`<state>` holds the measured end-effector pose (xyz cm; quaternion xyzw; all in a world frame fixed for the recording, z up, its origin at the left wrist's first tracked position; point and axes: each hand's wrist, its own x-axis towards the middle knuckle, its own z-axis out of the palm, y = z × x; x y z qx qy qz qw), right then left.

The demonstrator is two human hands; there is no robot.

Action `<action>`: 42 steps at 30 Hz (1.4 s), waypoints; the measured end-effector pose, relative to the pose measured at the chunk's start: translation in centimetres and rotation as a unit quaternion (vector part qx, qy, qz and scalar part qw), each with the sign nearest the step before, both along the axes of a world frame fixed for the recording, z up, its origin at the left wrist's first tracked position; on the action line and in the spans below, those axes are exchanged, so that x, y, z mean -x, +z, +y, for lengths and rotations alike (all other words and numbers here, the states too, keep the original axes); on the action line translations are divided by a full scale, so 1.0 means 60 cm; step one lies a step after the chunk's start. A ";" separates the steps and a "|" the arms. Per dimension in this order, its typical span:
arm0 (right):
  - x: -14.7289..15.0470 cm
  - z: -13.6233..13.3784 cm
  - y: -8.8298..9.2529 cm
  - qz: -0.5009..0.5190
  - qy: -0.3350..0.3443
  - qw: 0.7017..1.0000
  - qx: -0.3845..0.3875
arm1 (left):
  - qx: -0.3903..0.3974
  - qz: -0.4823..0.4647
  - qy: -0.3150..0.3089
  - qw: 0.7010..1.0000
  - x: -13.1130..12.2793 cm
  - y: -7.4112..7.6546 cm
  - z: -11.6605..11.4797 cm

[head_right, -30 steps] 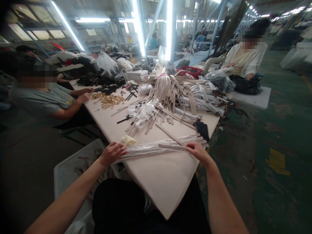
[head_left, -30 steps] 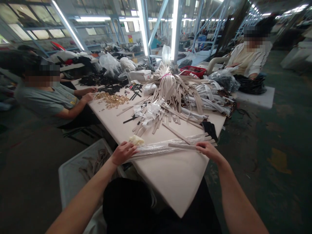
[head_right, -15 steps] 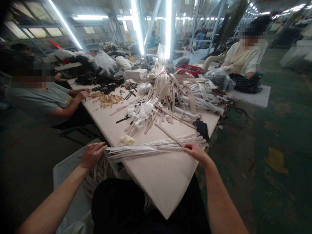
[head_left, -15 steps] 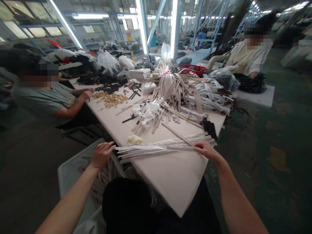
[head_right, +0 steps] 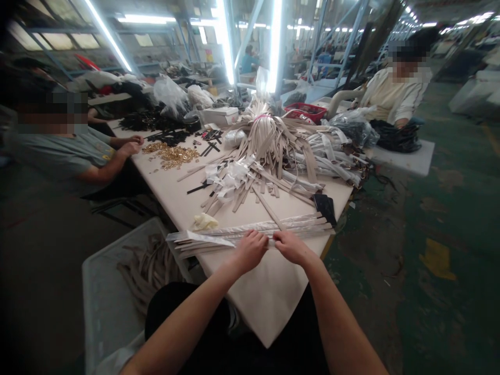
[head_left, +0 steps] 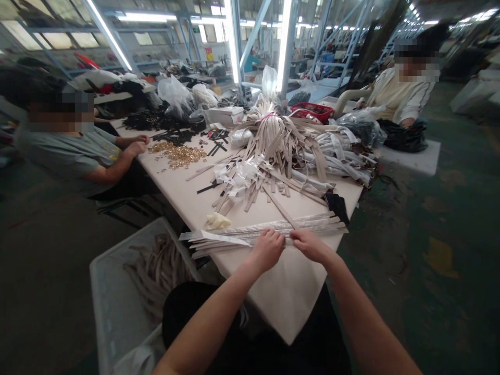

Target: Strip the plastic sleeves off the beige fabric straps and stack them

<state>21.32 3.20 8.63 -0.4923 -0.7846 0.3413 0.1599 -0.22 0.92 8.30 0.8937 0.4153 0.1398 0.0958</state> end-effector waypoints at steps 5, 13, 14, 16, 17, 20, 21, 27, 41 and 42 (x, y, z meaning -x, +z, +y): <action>-0.041 0.009 0.017 -0.031 -0.030 0.999 -0.002 | -0.006 0.073 0.032 0.997 0.006 -0.011 0.063; -0.015 0.037 0.024 -0.055 -0.007 0.998 -0.037 | -0.023 0.127 0.022 0.991 0.000 -0.016 0.063; -0.022 0.039 0.025 -0.055 -0.010 0.998 -0.035 | -0.024 0.129 0.026 0.991 0.005 -0.017 0.064; -0.038 0.043 0.022 -0.056 -0.024 0.998 -0.030 | -0.029 0.135 0.035 0.990 0.016 -0.020 0.066; -0.044 0.044 0.019 -0.054 -0.034 0.998 -0.027 | -0.031 0.137 0.038 0.989 0.019 -0.021 0.068; -0.036 0.044 0.008 -0.023 -0.045 0.998 -0.040 | -0.030 0.134 0.035 0.990 0.016 -0.023 0.070; -0.028 0.043 0.005 -0.011 -0.041 0.998 -0.049 | -0.028 0.130 0.031 0.991 0.012 -0.023 0.071; -0.041 0.043 0.000 -0.016 -0.041 0.998 -0.036 | -0.023 0.121 0.041 0.991 0.012 -0.023 0.074; -0.080 0.063 -0.023 -0.061 -0.025 0.991 -0.113 | 0.002 0.145 0.076 0.986 0.007 -0.014 0.087; -0.083 0.065 -0.025 -0.063 -0.043 0.991 -0.110 | 0.005 0.150 0.078 0.986 0.008 -0.012 0.088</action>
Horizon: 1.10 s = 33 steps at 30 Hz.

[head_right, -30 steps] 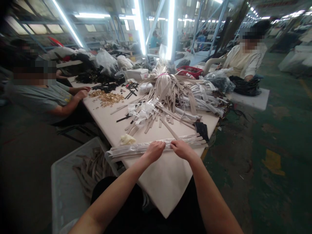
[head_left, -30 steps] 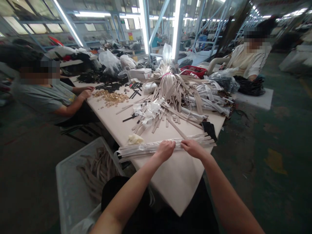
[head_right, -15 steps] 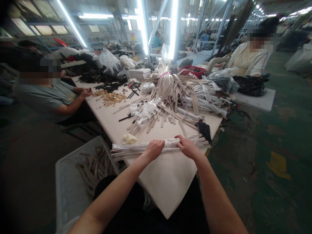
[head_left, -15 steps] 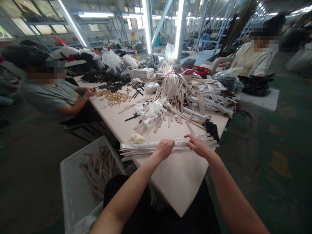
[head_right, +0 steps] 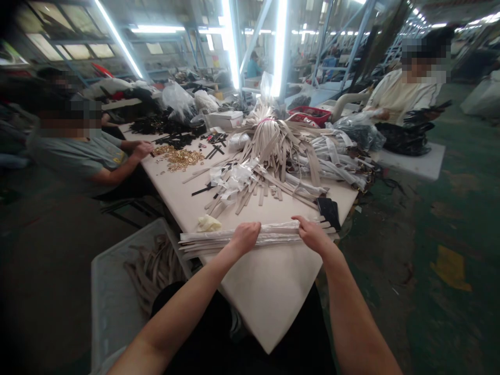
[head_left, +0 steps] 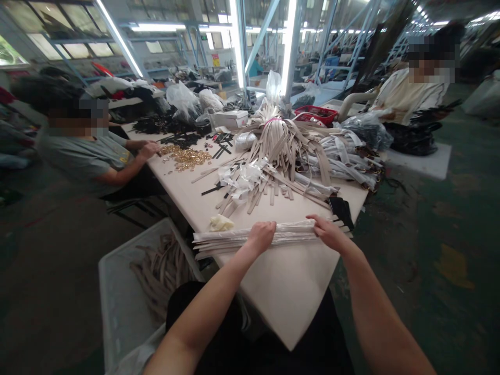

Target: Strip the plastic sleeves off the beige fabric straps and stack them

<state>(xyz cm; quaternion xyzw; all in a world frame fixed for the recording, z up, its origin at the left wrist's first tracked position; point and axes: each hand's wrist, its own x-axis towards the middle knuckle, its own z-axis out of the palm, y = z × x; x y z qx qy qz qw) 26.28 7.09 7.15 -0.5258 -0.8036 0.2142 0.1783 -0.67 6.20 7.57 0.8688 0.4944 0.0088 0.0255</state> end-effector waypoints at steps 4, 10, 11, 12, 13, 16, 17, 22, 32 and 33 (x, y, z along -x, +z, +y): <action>0.036 0.001 0.003 0.031 0.008 0.999 0.004 | 0.003 -0.017 -0.021 1.000 -0.026 0.003 0.001; -0.002 0.012 0.001 0.024 -0.011 0.999 0.031 | 0.000 -0.007 0.011 1.000 -0.024 0.015 0.011; -0.014 0.014 -0.003 0.018 -0.023 0.999 0.038 | 0.001 -0.002 0.017 1.000 -0.020 0.017 0.012; -0.019 0.015 -0.005 0.015 -0.030 0.999 0.043 | 0.001 0.000 0.017 1.000 -0.019 0.018 0.014; -0.019 0.015 -0.007 0.017 -0.030 0.998 0.044 | 0.002 -0.001 0.012 1.000 -0.022 0.018 0.014; 0.009 0.013 -0.008 0.039 -0.011 0.998 0.037 | -0.001 -0.017 -0.020 1.000 -0.043 0.013 0.011; 0.017 0.012 -0.006 0.048 -0.007 0.998 0.038 | -0.002 -0.020 -0.027 0.999 -0.050 0.012 0.010; -0.009 0.012 -0.009 0.057 -0.048 0.996 0.056 | 0.013 -0.011 -0.014 1.000 -0.053 0.008 0.010; 0.018 -0.002 -0.021 0.204 -0.070 0.970 0.109 | 0.008 -0.030 -0.015 0.999 -0.093 -0.009 0.008; 0.019 -0.003 -0.024 0.233 -0.073 0.961 0.129 | 0.009 -0.029 -0.014 0.999 -0.096 -0.011 0.007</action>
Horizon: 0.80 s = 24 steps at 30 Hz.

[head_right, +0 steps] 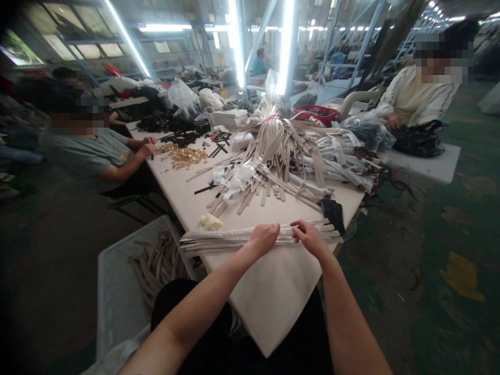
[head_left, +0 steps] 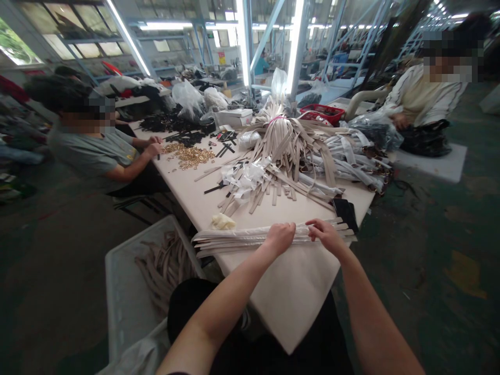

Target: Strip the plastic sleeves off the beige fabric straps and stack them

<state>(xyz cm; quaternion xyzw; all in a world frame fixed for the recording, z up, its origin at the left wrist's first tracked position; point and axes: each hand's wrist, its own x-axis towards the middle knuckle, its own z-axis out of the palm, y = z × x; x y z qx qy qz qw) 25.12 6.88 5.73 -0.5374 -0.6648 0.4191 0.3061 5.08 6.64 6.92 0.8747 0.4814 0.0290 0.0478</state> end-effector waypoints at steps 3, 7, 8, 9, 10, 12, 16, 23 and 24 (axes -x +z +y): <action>-0.008 -0.006 -0.016 0.059 -0.024 0.998 0.026 | -0.007 -0.006 -0.006 1.000 -0.006 0.000 -0.002; -0.049 -0.013 -0.046 0.111 -0.121 0.985 0.046 | -0.033 -0.013 -0.008 0.999 -0.001 0.007 -0.005; -0.064 -0.014 -0.052 0.127 -0.147 0.979 0.056 | -0.032 -0.009 -0.006 0.999 0.002 0.009 -0.008; -0.080 -0.015 -0.058 0.141 -0.174 0.972 0.064 | -0.027 -0.004 -0.004 1.000 0.006 0.010 -0.010; -0.096 -0.015 -0.063 0.151 -0.205 0.965 0.068 | -0.020 0.001 -0.003 1.000 0.010 0.011 -0.014; -0.125 -0.015 -0.071 0.145 -0.267 0.951 0.063 | -0.011 0.004 -0.008 1.000 0.018 0.010 -0.021; -0.159 -0.014 -0.076 0.041 -0.341 0.939 0.032 | -0.014 -0.004 -0.006 1.000 0.035 -0.004 -0.036; -0.164 -0.008 -0.076 -0.153 -0.355 0.922 -0.002 | -0.030 -0.043 0.033 0.998 0.075 -0.041 -0.041; -0.164 -0.008 -0.076 -0.168 -0.349 0.922 0.000 | -0.030 -0.049 0.034 0.998 0.079 -0.043 -0.041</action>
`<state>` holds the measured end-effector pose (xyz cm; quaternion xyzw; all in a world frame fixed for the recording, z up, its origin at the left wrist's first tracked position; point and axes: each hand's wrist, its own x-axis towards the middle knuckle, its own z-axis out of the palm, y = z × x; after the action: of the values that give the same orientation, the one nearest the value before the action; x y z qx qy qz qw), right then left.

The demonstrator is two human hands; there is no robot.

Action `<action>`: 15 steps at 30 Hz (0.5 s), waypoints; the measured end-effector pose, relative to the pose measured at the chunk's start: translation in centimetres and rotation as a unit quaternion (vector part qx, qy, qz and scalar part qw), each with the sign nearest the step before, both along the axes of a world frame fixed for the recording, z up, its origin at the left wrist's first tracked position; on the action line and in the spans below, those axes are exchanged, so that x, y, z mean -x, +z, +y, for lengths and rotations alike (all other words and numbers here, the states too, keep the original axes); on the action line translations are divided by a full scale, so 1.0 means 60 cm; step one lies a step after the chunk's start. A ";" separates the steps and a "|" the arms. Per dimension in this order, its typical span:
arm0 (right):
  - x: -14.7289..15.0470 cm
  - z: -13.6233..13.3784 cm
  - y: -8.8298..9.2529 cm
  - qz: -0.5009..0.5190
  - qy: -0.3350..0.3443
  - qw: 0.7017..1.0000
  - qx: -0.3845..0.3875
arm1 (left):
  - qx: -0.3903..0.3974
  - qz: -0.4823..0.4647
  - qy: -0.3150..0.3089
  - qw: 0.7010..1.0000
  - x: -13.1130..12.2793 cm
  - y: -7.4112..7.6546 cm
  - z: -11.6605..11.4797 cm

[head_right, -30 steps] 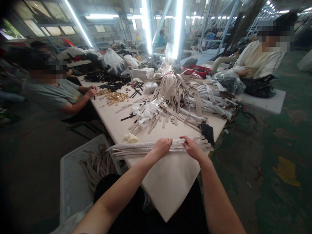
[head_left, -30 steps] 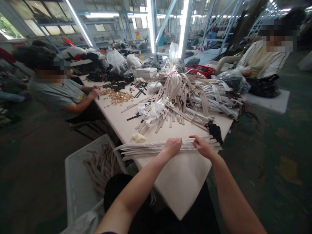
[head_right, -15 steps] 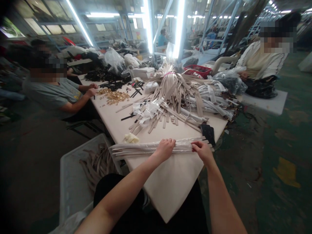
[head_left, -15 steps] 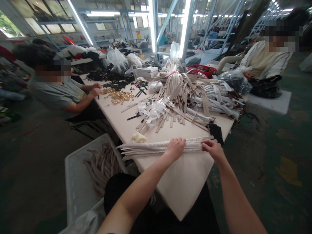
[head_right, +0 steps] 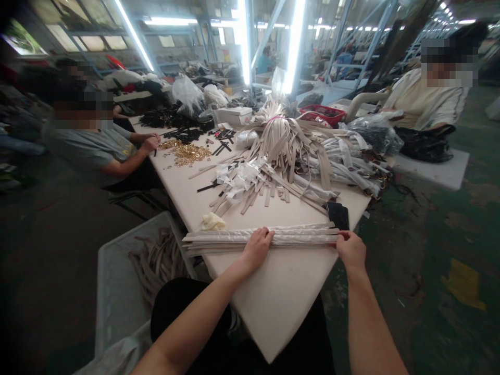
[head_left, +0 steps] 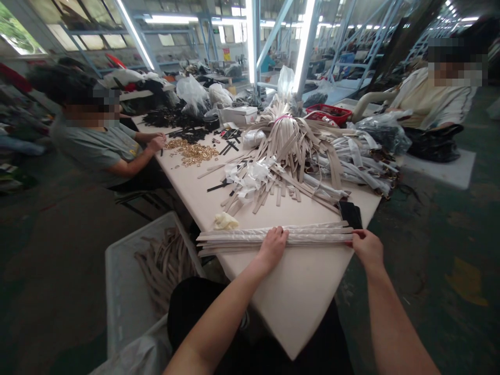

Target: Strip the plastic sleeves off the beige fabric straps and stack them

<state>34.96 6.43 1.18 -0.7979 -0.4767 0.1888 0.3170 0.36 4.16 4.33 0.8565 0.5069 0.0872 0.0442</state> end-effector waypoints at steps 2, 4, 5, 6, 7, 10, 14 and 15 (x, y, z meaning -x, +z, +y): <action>0.000 0.000 0.002 -0.032 0.018 0.999 0.022 | 0.003 -0.015 -0.005 1.000 0.005 -0.003 0.000; 0.008 -0.001 0.011 -0.100 0.010 0.995 0.024 | 0.003 -0.038 -0.015 0.999 0.008 -0.005 -0.002; 0.018 0.000 0.018 -0.143 -0.011 0.990 0.009 | 0.000 -0.051 -0.018 0.999 0.009 -0.006 -0.003; 0.034 0.003 0.027 -0.181 -0.034 0.983 -0.018 | -0.004 -0.063 -0.018 0.998 0.010 -0.007 -0.004; 0.058 0.010 0.037 -0.209 -0.047 0.976 -0.049 | -0.007 -0.073 -0.015 0.997 0.010 -0.009 -0.006; 0.179 0.055 0.065 -0.182 0.116 0.970 -0.111 | -0.015 -0.097 -0.005 0.995 0.011 -0.013 -0.015; 0.390 0.148 0.077 -0.105 0.480 0.867 -0.080 | -0.030 -0.141 0.030 0.989 0.026 -0.014 -0.025; 0.433 0.169 0.075 -0.113 0.507 0.851 -0.076 | -0.037 -0.156 0.059 0.985 0.037 -0.014 -0.023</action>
<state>9.00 16.58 5.68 -0.4349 -0.8604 0.1949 0.1807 -1.88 2.80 3.51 0.8020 0.5397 0.2410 0.0862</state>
